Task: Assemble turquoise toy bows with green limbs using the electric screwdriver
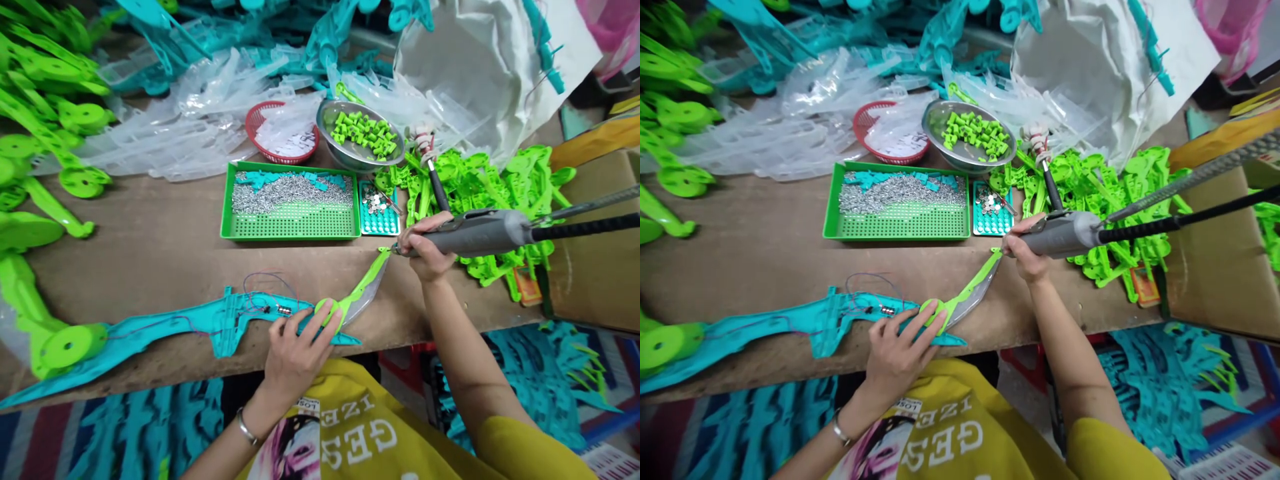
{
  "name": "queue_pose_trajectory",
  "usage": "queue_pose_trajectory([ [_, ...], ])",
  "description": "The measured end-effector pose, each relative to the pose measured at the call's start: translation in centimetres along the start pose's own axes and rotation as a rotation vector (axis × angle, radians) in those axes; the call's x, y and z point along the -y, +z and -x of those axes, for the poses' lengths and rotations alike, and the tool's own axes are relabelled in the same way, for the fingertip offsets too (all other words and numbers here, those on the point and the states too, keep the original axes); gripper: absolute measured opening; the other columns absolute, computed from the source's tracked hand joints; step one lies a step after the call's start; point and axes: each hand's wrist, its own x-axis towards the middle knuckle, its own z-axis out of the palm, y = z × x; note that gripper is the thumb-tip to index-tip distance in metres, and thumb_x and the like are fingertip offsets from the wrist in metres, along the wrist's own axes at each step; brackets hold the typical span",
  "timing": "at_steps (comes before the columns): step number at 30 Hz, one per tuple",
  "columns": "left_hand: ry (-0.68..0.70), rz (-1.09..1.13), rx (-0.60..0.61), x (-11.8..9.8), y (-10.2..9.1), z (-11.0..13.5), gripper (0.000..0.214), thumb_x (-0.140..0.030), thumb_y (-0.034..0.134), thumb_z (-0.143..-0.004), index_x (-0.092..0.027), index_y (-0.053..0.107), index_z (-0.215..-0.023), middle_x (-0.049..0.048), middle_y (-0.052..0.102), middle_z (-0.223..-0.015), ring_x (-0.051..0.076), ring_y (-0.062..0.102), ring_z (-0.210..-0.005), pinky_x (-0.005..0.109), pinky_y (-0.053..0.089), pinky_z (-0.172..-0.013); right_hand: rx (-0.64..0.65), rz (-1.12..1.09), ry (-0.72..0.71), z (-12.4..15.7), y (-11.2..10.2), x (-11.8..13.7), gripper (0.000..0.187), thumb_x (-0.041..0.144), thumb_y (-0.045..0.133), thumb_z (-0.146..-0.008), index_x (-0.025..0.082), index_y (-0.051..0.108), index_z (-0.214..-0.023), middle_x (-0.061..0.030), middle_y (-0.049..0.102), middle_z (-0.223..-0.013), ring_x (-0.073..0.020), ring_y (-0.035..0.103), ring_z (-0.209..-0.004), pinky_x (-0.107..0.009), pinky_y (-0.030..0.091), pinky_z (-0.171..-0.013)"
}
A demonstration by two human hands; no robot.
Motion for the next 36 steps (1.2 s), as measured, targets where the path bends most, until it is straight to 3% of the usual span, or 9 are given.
queue_pose_trajectory([
  [10,-0.014,-0.014,-0.003,-0.1,0.1,0.1,0.040,-0.029,0.067,-0.092,-0.031,0.065,-0.133,0.0032,0.071,-0.129,0.027,0.059,-0.106,0.046,0.032,-0.091,0.205,0.020,0.034,-0.9,-0.6,-0.4,0.029,0.035,0.078,-0.074,0.024,0.062,-0.095,0.0059,0.057,-0.056,-0.0146,0.052,-0.044,-0.030,0.043,-0.046],
  [16,-0.004,-0.036,0.005,-0.1,-0.1,-0.1,0.037,-0.029,0.068,-0.092,-0.028,0.067,-0.129,0.0030,0.070,-0.132,0.028,0.058,-0.104,0.047,0.032,-0.090,0.272,0.001,0.105,-1.5,-0.8,-0.4,0.025,0.037,0.078,-0.073,0.022,0.061,-0.084,0.0064,0.055,-0.056,-0.0117,0.050,-0.042,-0.027,0.041,-0.043],
  [23,-0.019,-0.032,0.015,-0.3,-0.2,0.1,0.038,-0.029,0.065,-0.094,-0.029,0.065,-0.132,0.0052,0.070,-0.132,0.027,0.058,-0.107,0.046,0.032,-0.092,0.422,0.043,0.120,-2.8,0.2,1.9,0.030,0.025,0.080,-0.072,0.017,0.066,-0.097,0.0032,0.063,-0.060,-0.0121,0.055,-0.048,-0.027,0.044,-0.049],
  [27,0.005,-0.040,0.035,0.1,-0.2,-0.2,0.034,-0.029,0.067,-0.092,-0.029,0.067,-0.126,0.0086,0.065,-0.139,0.031,0.054,-0.123,0.050,0.029,-0.102,0.480,0.072,0.143,-3.7,1.4,3.2,0.027,0.023,0.081,-0.069,0.016,0.068,-0.092,0.0040,0.062,-0.058,-0.0102,0.054,-0.048,-0.025,0.044,-0.049],
  [31,0.114,-0.025,0.109,0.9,-0.1,-0.7,0.036,-0.026,0.065,-0.092,-0.024,0.063,-0.128,0.0156,0.058,-0.145,0.035,0.050,-0.134,0.061,0.024,-0.111,0.604,0.001,0.271,-4.8,1.0,3.3,0.030,0.024,0.085,-0.064,0.013,0.067,-0.085,0.0033,0.059,-0.055,-0.0094,0.051,-0.044,-0.023,0.040,-0.042],
  [36,0.179,-0.050,0.136,1.8,0.0,-0.7,0.036,-0.025,0.063,-0.093,-0.022,0.060,-0.129,0.0181,0.056,-0.146,0.032,0.057,-0.125,0.060,0.031,-0.109,0.525,-0.069,0.269,-5.1,-0.2,3.0,0.039,0.035,0.089,-0.061,0.014,0.066,-0.085,0.0018,0.059,-0.053,-0.0114,0.052,-0.042,-0.024,0.039,-0.039],
])
